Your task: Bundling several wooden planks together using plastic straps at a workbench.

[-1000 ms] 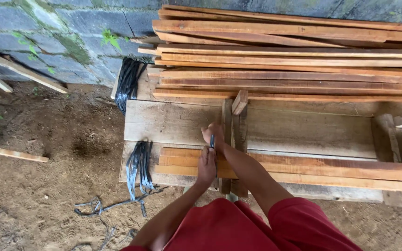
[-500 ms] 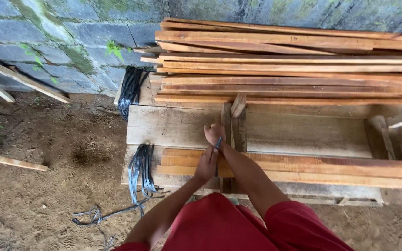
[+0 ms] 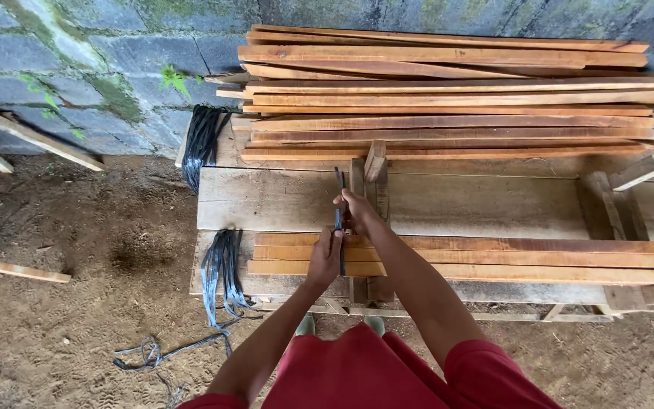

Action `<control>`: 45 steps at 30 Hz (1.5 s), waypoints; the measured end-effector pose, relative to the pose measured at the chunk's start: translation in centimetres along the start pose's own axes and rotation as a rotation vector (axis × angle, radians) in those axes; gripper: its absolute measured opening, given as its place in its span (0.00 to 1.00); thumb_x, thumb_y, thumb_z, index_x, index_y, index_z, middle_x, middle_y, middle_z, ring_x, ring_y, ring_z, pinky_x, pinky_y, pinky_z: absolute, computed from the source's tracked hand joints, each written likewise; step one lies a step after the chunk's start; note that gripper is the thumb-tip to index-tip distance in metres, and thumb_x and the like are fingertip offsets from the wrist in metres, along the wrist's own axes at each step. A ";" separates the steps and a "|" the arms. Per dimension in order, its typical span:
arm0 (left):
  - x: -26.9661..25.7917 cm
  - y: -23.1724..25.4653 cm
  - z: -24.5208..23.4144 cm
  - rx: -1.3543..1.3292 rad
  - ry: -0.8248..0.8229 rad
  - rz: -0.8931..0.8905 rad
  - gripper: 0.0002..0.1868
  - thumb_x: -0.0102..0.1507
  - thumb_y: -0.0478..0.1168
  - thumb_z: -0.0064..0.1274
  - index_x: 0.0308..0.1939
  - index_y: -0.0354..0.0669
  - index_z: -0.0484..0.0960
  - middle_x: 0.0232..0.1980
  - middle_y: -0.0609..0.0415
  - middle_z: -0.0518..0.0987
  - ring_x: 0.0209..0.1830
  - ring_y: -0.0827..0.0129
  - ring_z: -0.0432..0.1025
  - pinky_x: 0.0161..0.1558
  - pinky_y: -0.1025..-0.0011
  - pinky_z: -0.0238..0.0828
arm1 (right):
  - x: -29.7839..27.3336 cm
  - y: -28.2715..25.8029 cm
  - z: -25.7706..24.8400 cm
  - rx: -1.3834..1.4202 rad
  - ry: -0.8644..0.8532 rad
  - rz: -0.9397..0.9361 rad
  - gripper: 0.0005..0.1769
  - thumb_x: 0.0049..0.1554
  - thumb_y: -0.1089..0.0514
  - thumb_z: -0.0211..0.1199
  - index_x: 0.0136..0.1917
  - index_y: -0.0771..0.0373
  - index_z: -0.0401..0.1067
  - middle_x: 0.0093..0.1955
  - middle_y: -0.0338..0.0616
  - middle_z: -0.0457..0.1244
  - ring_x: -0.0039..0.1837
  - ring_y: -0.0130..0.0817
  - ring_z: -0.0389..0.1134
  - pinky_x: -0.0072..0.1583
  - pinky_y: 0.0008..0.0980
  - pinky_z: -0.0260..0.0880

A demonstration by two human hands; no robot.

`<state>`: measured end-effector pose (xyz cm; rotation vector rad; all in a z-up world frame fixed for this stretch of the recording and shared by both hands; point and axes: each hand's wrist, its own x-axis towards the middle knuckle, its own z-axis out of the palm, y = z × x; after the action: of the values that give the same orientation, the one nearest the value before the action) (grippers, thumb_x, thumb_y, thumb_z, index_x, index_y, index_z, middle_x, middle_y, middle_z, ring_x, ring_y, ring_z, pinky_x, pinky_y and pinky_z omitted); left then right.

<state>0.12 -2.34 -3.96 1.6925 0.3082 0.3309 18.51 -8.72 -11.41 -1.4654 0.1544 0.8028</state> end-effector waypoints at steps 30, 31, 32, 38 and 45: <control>1.5 -2.0 1.7 -0.289 0.042 -0.152 0.19 0.78 0.48 0.34 0.36 0.46 0.69 0.25 0.60 0.62 0.27 0.76 0.58 0.35 0.71 0.61 | 4.2 3.4 4.2 -0.973 0.295 -0.285 0.21 0.49 0.47 0.59 0.28 0.66 0.77 0.29 0.55 0.67 0.39 0.54 0.73 0.46 0.50 0.72; 1.3 -1.8 1.5 -0.290 0.046 -0.157 0.19 0.78 0.48 0.34 0.36 0.46 0.69 0.25 0.60 0.62 0.27 0.76 0.58 0.35 0.71 0.61 | 4.4 4.0 4.1 -0.976 0.291 -0.281 0.21 0.49 0.47 0.59 0.28 0.66 0.77 0.29 0.55 0.67 0.39 0.54 0.73 0.46 0.50 0.72; 1.5 -1.5 1.1 -0.266 0.020 -0.161 0.20 0.77 0.50 0.33 0.35 0.46 0.69 0.24 0.59 0.63 0.25 0.75 0.59 0.35 0.70 0.62 | 4.8 4.3 4.3 -1.044 0.299 -0.239 0.21 0.50 0.44 0.61 0.36 0.65 0.78 0.37 0.55 0.70 0.47 0.54 0.74 0.51 0.49 0.74; 1.8 -2.3 1.0 -0.211 -0.036 -0.186 0.20 0.77 0.50 0.34 0.36 0.45 0.71 0.22 0.55 0.66 0.23 0.72 0.62 0.34 0.69 0.63 | 11.4 10.1 5.1 -1.355 0.344 -0.194 0.16 0.51 0.49 0.67 0.45 0.63 0.80 0.47 0.50 0.73 0.55 0.47 0.75 0.54 0.41 0.78; 3.6 -3.0 -0.2 -0.245 -0.198 -0.181 0.20 0.78 0.47 0.33 0.35 0.44 0.72 0.21 0.54 0.71 0.21 0.71 0.64 0.33 0.69 0.65 | 11.5 10.5 5.9 -1.227 0.463 -0.238 0.15 0.50 0.55 0.66 0.44 0.69 0.81 0.44 0.58 0.72 0.52 0.52 0.76 0.54 0.43 0.79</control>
<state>3.29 -0.32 -6.72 1.4313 0.2605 0.0619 18.89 0.08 -25.49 -2.7546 -0.2175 0.2986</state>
